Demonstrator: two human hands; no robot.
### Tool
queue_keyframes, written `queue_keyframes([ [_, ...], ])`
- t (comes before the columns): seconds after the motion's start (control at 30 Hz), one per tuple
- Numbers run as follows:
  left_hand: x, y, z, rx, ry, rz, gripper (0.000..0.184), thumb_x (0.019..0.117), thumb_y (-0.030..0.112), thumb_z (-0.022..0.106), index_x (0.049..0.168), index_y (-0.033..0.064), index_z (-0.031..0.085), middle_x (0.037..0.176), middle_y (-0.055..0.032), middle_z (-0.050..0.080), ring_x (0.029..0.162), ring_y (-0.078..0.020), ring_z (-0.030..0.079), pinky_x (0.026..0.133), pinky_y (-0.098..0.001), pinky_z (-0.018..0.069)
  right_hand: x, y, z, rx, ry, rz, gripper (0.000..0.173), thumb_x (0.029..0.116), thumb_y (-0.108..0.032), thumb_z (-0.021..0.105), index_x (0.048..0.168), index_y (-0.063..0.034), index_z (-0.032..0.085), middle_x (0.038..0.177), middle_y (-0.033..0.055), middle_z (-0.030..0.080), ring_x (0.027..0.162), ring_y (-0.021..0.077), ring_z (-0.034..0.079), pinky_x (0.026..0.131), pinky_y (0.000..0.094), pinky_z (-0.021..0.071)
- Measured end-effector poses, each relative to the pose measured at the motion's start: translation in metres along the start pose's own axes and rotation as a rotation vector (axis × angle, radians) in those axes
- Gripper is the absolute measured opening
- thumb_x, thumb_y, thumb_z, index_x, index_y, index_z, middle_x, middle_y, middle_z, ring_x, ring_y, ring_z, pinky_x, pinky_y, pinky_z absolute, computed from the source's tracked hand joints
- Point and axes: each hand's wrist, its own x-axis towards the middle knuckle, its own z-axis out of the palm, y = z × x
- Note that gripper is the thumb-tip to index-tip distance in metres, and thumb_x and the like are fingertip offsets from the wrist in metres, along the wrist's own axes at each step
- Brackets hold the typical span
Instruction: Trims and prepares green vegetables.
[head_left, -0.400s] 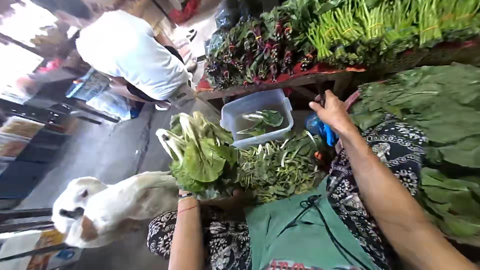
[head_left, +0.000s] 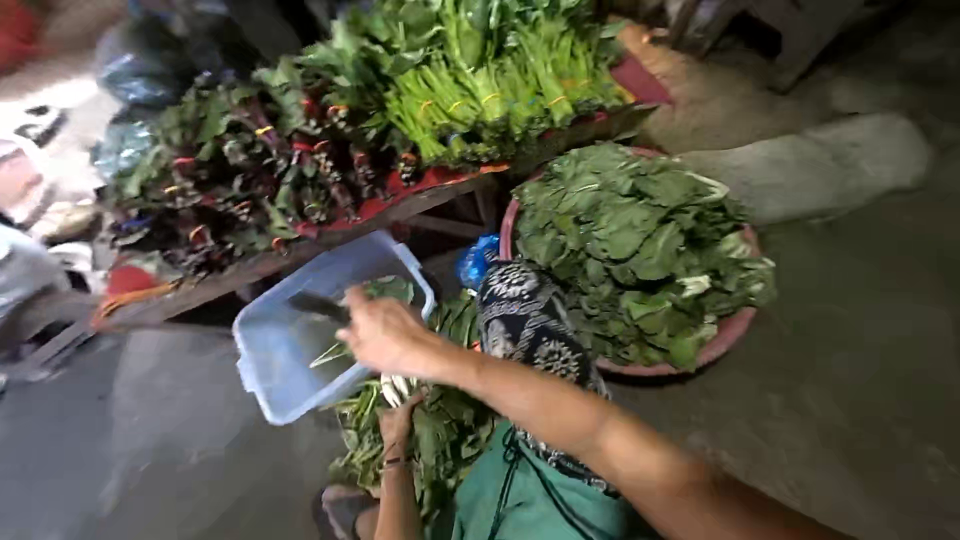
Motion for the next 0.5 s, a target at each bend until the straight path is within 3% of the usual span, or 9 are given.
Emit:
queue_keyframes([
  [0.03, 0.005, 0.001, 0.01, 0.048, 0.037, -0.008, 0.088, 0.0797, 0.014, 0.087, 0.148, -0.0114, 0.036, 0.135, -0.0353, 0.054, 0.123, -0.0444, 0.056, 0.104, -0.0582, 0.0453, 0.001, -0.008, 0.005, -0.023, -0.057, -0.024, 0.052, 0.1041, -0.023, 0.059, 0.15, -0.0058, 0.043, 0.122, 0.0205, 0.069, 0.115, 0.0373, 0.066, 0.095, 0.0571, 0.0521],
  [0.1, 0.0, 0.015, 0.008, 0.205, 0.024, -0.002, 0.074, 0.0936, 0.019, 0.073, 0.15, -0.011, 0.035, 0.141, -0.0336, 0.052, 0.131, -0.0427, 0.053, 0.11, -0.0561, 0.042, -0.004, -0.017, 0.011, -0.059, -0.17, -0.064, 0.069, 0.0954, -0.008, 0.064, 0.156, -0.0056, 0.033, 0.131, 0.0229, 0.063, 0.121, 0.0384, 0.062, 0.097, 0.0573, 0.0507],
  [0.17, -0.02, 0.041, -0.004, 0.295, -0.011, 0.03, 0.06, 0.1015, 0.016, 0.063, 0.15, -0.0098, 0.038, 0.146, -0.0311, 0.05, 0.138, -0.0398, 0.048, 0.115, -0.0527, 0.0365, -0.009, -0.022, 0.016, -0.084, -0.258, -0.086, 0.078, 0.0891, -0.001, 0.069, 0.156, -0.0043, 0.031, 0.137, 0.0258, 0.057, 0.127, 0.0409, 0.057, 0.1, 0.0577, 0.0492],
  [0.27, -0.034, 0.051, -0.014, 0.284, -0.025, 0.057, 0.072, 0.0946, 0.018, 0.073, 0.15, -0.009, 0.036, 0.141, -0.0305, 0.055, 0.132, -0.0396, 0.054, 0.111, -0.0527, 0.0426, -0.015, -0.023, 0.014, -0.094, -0.263, -0.116, 0.071, 0.0922, 0.0, 0.068, 0.155, -0.0043, 0.035, 0.138, 0.0267, 0.056, 0.125, 0.0437, 0.058, 0.098, 0.0605, 0.0502],
  [0.37, -0.032, 0.031, -0.018, 0.091, -0.015, 0.008, 0.095, 0.0811, 0.031, 0.087, 0.152, -0.0033, 0.034, 0.136, -0.0269, 0.06, 0.125, -0.0365, 0.06, 0.107, -0.0519, 0.049, -0.021, -0.006, 0.017, -0.048, -0.062, -0.19, 0.067, 0.0984, -0.012, 0.068, 0.155, -0.0095, 0.031, 0.12, 0.0277, 0.064, 0.101, 0.0459, 0.068, 0.083, 0.06, 0.0573],
  [0.43, -0.03, 0.019, -0.018, 0.032, 0.027, -0.018, 0.095, 0.0828, 0.039, 0.086, 0.153, -0.0009, 0.036, 0.138, -0.0267, 0.059, 0.128, -0.0378, 0.059, 0.109, -0.0538, 0.0479, -0.022, 0.004, 0.006, -0.008, 0.057, -0.197, 0.065, 0.1008, -0.021, 0.067, 0.154, -0.0113, 0.031, 0.115, 0.0264, 0.066, 0.093, 0.0453, 0.069, 0.075, 0.0601, 0.0575],
  [0.5, -0.032, 0.009, -0.014, 0.057, 0.072, -0.015, 0.089, 0.0889, 0.043, 0.079, 0.154, -0.0002, 0.037, 0.143, -0.0279, 0.055, 0.131, -0.0415, 0.056, 0.11, -0.0566, 0.0452, -0.018, 0.011, -0.008, -0.035, 0.182, -0.225, 0.064, 0.1009, -0.023, 0.067, 0.153, -0.0052, 0.036, 0.126, 0.0283, 0.061, 0.103, 0.0462, 0.066, 0.083, 0.0617, 0.0554],
])
